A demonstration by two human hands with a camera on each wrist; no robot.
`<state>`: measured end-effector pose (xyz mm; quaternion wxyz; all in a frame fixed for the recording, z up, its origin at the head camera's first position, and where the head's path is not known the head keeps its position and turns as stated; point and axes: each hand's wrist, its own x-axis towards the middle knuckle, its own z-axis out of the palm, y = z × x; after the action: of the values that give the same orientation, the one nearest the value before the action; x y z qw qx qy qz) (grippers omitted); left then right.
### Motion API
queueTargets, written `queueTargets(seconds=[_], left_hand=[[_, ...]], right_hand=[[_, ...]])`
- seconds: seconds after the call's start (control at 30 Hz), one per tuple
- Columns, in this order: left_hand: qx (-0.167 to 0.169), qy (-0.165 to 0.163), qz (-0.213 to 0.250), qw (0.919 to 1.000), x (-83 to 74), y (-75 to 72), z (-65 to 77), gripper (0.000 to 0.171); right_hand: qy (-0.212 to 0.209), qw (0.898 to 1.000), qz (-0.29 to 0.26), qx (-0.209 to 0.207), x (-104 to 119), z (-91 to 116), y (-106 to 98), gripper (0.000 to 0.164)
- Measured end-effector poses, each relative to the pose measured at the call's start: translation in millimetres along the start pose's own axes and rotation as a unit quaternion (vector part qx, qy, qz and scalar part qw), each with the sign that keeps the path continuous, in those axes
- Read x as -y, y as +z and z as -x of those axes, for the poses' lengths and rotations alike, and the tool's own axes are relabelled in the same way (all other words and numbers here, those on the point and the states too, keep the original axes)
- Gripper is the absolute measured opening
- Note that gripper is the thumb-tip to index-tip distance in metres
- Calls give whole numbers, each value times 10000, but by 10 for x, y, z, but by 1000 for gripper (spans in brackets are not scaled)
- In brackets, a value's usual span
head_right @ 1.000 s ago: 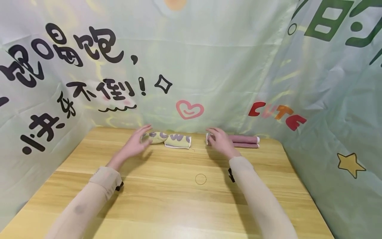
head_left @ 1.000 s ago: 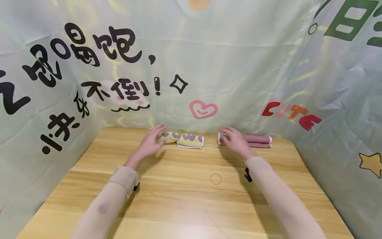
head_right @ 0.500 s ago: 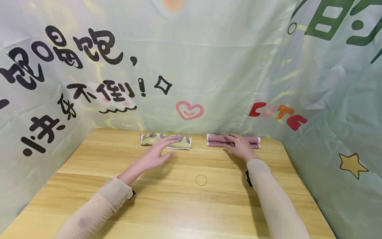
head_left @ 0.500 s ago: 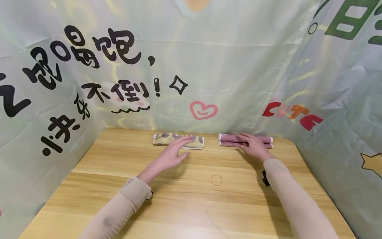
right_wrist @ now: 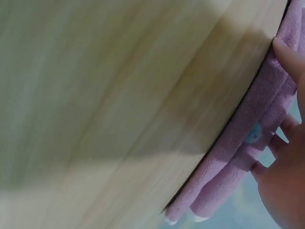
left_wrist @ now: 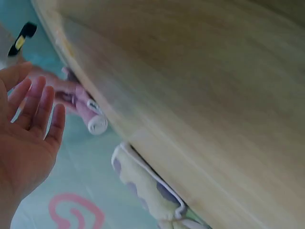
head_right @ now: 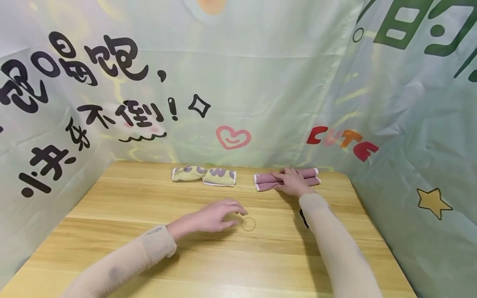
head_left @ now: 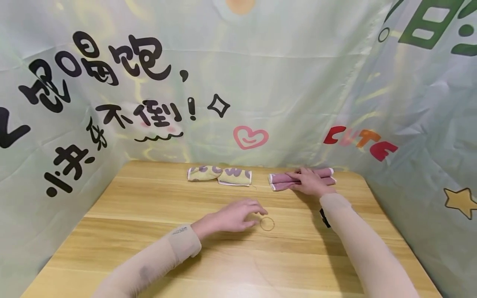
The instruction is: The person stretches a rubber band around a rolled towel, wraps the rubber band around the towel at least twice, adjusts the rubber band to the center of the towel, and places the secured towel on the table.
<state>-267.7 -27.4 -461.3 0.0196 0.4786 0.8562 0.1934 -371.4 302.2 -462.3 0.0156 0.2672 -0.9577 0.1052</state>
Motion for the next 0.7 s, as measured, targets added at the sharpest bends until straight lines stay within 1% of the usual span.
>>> queueTargets(seconds=[0.17, 0.33, 0.5, 0.57, 0.7], left_hand=[[329, 424, -147, 9985, -54, 84, -60, 34], [547, 563, -182, 9967, -22, 142, -119, 30], [758, 615, -81, 9952, -3, 181, -173, 24], [818, 576, -82, 9950, -9, 195, -201, 21], [824, 433, -170, 9955, -31, 221, -258, 14]], right_hand=[[-153, 9998, 53, 65, 82, -2, 22, 59], [-198, 9997, -49, 127, 185, 16, 17, 56], [-148, 9997, 39, 194, 273, 32, 53, 49], [-201, 9997, 71, 132, 299, 35, 68, 46], [-187, 9997, -140, 35, 357, 51, 85, 43]])
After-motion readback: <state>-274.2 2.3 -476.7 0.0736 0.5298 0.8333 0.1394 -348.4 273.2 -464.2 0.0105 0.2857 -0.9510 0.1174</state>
